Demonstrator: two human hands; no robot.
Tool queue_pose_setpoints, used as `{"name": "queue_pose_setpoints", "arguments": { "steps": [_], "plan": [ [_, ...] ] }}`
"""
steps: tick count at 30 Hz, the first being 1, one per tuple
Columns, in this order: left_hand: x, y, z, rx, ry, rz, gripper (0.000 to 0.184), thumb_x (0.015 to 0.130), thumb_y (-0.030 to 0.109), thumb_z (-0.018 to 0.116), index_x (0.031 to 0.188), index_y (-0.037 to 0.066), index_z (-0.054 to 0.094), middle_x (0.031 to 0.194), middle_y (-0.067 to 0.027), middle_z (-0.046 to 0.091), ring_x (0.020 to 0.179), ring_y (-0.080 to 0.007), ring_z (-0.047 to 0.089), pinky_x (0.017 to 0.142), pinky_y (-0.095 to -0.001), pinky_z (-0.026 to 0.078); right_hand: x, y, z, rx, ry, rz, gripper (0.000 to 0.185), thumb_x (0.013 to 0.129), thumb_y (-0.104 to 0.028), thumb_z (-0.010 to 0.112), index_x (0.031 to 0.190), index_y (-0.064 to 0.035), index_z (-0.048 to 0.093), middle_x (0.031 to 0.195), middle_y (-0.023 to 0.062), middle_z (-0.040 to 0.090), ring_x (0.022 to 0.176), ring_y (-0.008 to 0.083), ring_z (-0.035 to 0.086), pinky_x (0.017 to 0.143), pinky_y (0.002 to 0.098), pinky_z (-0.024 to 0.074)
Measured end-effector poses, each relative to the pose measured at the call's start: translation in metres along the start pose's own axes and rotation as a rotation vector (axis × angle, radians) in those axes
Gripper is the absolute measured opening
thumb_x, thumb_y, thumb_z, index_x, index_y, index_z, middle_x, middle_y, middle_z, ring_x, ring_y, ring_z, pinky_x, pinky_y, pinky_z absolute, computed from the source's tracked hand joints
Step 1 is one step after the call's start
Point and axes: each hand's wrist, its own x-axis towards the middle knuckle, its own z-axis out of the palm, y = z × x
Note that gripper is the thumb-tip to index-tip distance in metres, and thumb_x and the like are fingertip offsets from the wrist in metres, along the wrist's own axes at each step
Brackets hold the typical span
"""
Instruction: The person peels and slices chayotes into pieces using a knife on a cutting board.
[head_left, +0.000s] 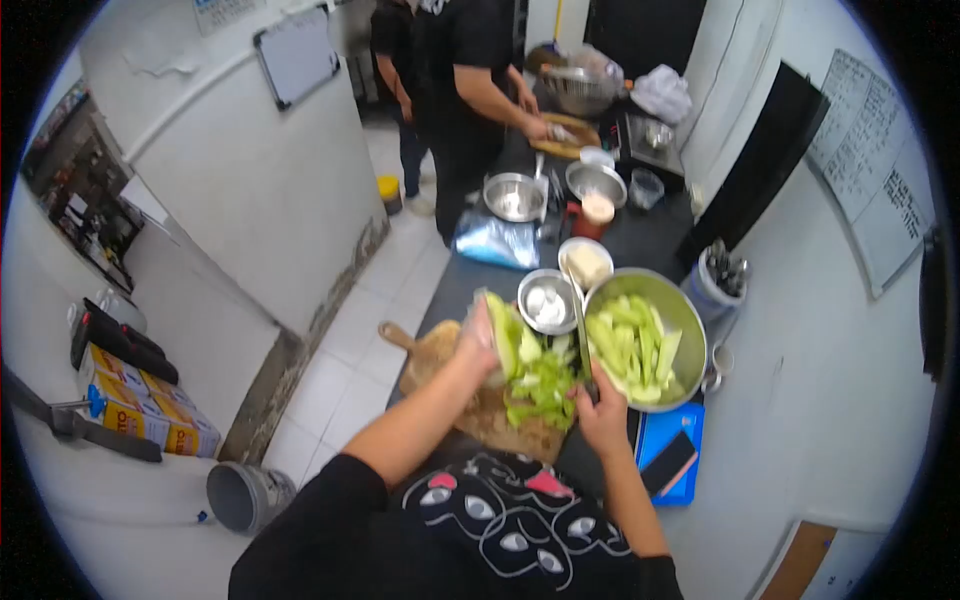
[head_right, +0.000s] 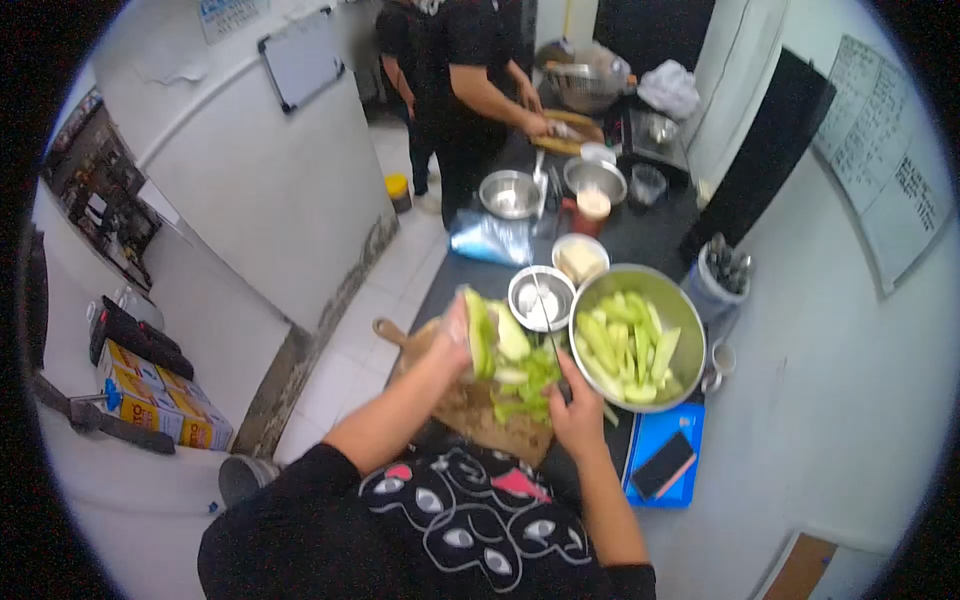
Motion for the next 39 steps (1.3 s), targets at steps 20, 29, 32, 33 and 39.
{"name": "queue_pose_setpoints", "arguments": {
  "steps": [20,29,32,33,39],
  "plan": [
    [-0.005,-0.023,0.03,-0.035,0.105,0.091,0.03,0.091,0.041,0.04,0.092,0.012,0.05,0.085,-0.0052,0.054,0.073,-0.0215,0.054,0.069,-0.0345,0.047,0.006,-0.063,0.028,-0.446,0.02,-0.317,0.086,0.062,-0.034,0.078,0.136,-0.0094,0.04,0.077,0.0141,0.065,0.066,0.0282,0.065,0.058,0.0343,0.0501],
    [0.018,-0.016,0.011,-0.061,0.08,0.006,0.039,0.09,0.048,0.033,0.089,0.013,0.05,0.086,-0.0053,0.055,0.071,-0.0219,0.054,0.065,-0.0365,0.049,0.009,-0.06,0.029,-0.475,-0.016,-0.254,0.091,0.064,-0.039,0.076,0.14,-0.0117,0.034,0.07,0.0139,0.062,0.06,0.0293,0.062,0.054,0.0361,0.0481],
    [-0.027,-0.023,0.06,0.014,0.257,0.12,0.048,0.09,0.041,0.031,0.094,0.0,0.056,0.068,-0.0069,0.052,0.063,-0.0199,0.052,0.058,-0.0326,0.046,0.009,-0.062,0.028,-0.481,-0.043,-0.22,0.089,0.064,-0.038,0.077,0.139,-0.0118,0.036,0.072,0.016,0.063,0.063,0.0311,0.063,0.056,0.0366,0.0481],
    [-0.02,-0.023,0.05,0.031,0.183,0.121,0.046,0.09,0.044,0.031,0.09,0.004,0.053,0.072,-0.0066,0.053,0.064,-0.0211,0.052,0.059,-0.034,0.046,0.009,-0.062,0.028,-0.484,-0.048,-0.222,0.088,0.065,-0.038,0.077,0.138,-0.0117,0.037,0.073,0.0162,0.063,0.063,0.0313,0.063,0.056,0.0365,0.0483],
    [-0.017,-0.03,0.038,0.003,0.083,0.296,0.047,0.091,0.046,0.028,0.086,0.005,0.052,0.071,-0.0089,0.053,0.064,-0.0232,0.051,0.06,-0.0361,0.045,0.013,-0.056,0.03,-0.423,0.024,-0.28,0.077,0.066,-0.027,0.078,0.133,-0.0095,0.045,0.085,0.0193,0.065,0.071,0.0317,0.065,0.061,0.0344,0.05]
  ]
}}
